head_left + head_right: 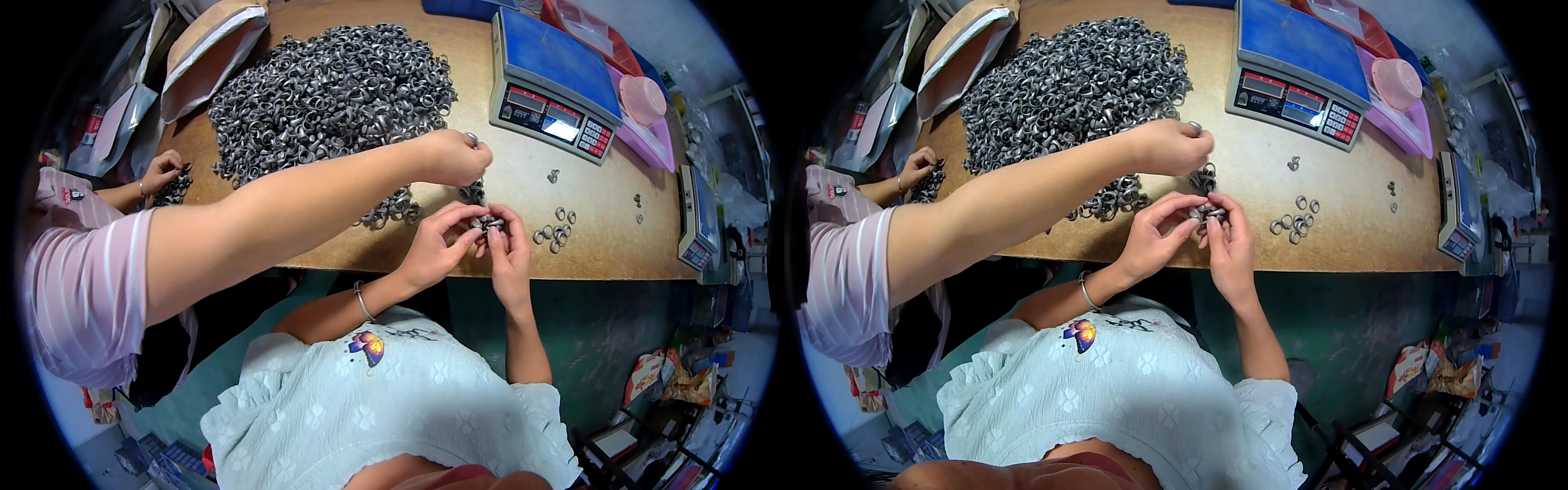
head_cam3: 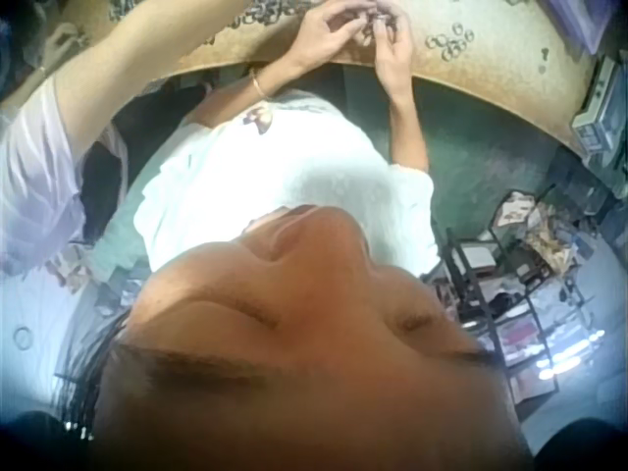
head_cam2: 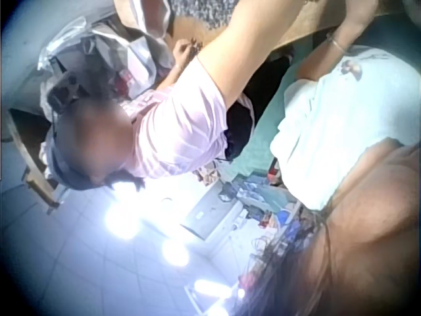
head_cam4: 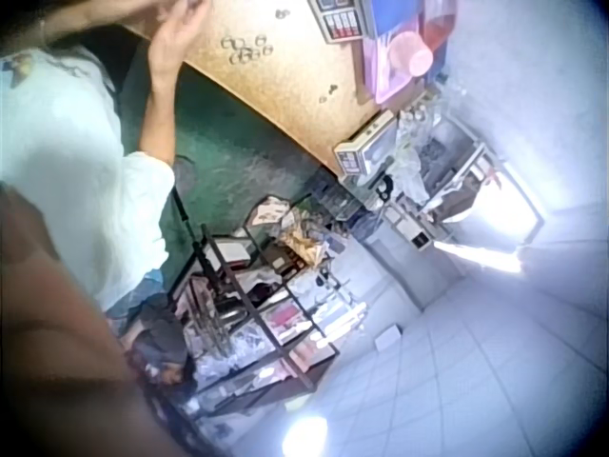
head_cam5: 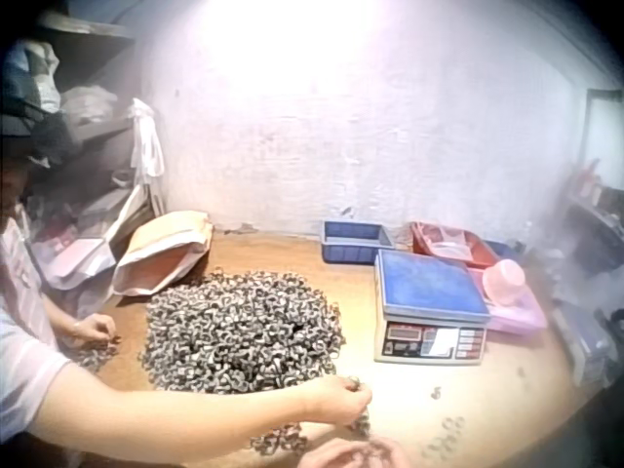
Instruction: The person takes a clear plastic bag, spreads it open, and begins filling it by hand with metal rings from a large pile on a wooden table. The person picks up small clusters of the rings and drops them into the bag.
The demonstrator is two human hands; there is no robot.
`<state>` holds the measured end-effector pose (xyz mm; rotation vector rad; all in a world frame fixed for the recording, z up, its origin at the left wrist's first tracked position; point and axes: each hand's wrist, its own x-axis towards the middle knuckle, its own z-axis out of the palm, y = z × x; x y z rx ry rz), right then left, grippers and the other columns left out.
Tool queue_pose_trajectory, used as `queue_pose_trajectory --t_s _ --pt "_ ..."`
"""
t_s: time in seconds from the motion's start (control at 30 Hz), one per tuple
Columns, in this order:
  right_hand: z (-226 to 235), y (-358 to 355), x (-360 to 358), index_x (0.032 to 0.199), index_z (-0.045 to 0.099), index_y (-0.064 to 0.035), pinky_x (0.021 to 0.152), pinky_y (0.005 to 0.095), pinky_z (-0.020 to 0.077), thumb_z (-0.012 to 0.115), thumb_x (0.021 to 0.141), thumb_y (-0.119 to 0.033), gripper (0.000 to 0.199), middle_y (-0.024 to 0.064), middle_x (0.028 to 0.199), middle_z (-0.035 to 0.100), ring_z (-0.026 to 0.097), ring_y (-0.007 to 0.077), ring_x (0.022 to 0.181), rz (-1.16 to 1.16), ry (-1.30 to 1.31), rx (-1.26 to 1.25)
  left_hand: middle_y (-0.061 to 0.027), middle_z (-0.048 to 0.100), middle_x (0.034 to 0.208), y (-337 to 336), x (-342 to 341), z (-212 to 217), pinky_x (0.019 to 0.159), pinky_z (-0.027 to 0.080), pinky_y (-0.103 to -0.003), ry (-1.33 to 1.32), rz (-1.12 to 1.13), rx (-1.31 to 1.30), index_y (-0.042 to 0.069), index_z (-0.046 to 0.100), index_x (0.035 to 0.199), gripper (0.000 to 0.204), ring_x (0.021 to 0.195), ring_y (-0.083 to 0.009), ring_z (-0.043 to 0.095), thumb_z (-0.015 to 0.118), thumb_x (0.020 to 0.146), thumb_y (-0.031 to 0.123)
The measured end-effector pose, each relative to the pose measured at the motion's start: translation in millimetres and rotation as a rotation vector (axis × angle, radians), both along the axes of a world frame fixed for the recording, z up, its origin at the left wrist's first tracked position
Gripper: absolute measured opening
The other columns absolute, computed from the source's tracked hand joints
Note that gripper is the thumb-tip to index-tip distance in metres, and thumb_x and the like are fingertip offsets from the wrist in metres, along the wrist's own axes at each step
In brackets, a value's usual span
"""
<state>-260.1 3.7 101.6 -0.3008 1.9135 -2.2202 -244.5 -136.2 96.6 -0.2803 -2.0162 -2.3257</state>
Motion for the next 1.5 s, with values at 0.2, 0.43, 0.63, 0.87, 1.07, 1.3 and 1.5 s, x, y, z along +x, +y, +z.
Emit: queue_pose_trajectory --t_s 0.2,0.43,0.63,0.87,1.07,1.3,1.5 --pt "5 5 8 0.113 0.045 0.0044 0.084 0.0239 0.0431 0.047 0.082 0.009 0.031 0.008 0.103 0.051 0.052 0.012 0.092 -0.001 -0.065 -0.101 -0.0034 0.053 0.101 2 2 -9 0.08 0.044 -0.023 -0.315 -0.15 0.352 -0.001 0.046 0.118 0.034 0.091 -0.0107 0.052 0.051 0.085 0.002" --pt "-2 13 16 0.11 0.049 0.005 0.084 0.0219 0.0421 0.051 0.082 0.008 0.028 0.0061 0.104 0.052 0.052 0.0101 0.094 0.041 -0.121 -0.023 -0.0104 0.053 0.097 5 17 -7 0.08 0.042 -0.029 0.194 -0.021 -0.223 0.001 0.053 0.11 0.035 0.09 -0.0195 0.052 0.053 0.077 -0.008" --pt "-16 17 28 0.109 0.05 0.0051 0.084 0.0227 0.0423 0.051 0.084 0.005 0.026 0.0067 0.103 0.054 0.052 0.0102 0.094 -0.003 -0.138 -0.161 -0.0097 0.053 0.097 7 25 -11 0.078 0.044 -0.027 0.095 0.021 -0.249 -0.001 0.055 0.108 0.031 0.089 -0.0179 0.054 0.053 0.078 -0.008" --pt "-22 4 39 0.112 0.046 0.0037 0.082 0.0242 0.0448 0.054 0.084 0.002 0.029 0.0084 0.103 0.054 0.053 0.0126 0.097 -0.162 -0.095 -0.124 -0.0064 0.06 0.093 1 23 -22 0.074 0.048 -0.023 -0.363 -0.073 0.164 -0.003 0.053 0.102 0.016 0.084 -0.0103 0.057 0.052 0.087 0.003" --pt "-23 15 30 0.111 0.046 0.0033 0.077 0.0241 0.0464 0.058 0.08 0.005 0.033 0.0095 0.101 0.053 0.054 0.014 0.093 -0.042 -0.288 -0.339 -0.008 0.06 0.093 -5 20 -28 0.072 0.051 -0.023 -0.483 -0.097 0.344 -0.003 0.052 0.1 0.017 0.078 -0.0112 0.059 0.055 0.084 0.003" --pt "-15 7 33 0.109 0.049 0.0059 0.085 0.025 0.0412 0.056 0.081 0.006 0.029 0.0097 0.102 0.053 0.052 0.0142 0.096 -0.132 -0.201 -0.326 -0.0059 0.059 0.091 -7 23 -18 0.075 0.049 -0.022 -0.516 -0.11 0.427 -0.001 0.051 0.098 0.018 0.082 -0.0095 0.058 0.058 0.084 0.007" --pt "-16 0 36 0.107 0.051 0.0067 0.087 0.025 0.04 0.053 0.081 0.008 0.026 0.0086 0.103 0.052 0.051 0.0136 0.096 -0.198 -0.036 -0.253 -0.0049 0.059 0.089 -4 24 -23 0.07 0.047 -0.021 -0.513 -0.089 0.481 0.0 0.051 0.097 0.017 0.076 -0.0087 0.058 0.059 0.084 0.008"
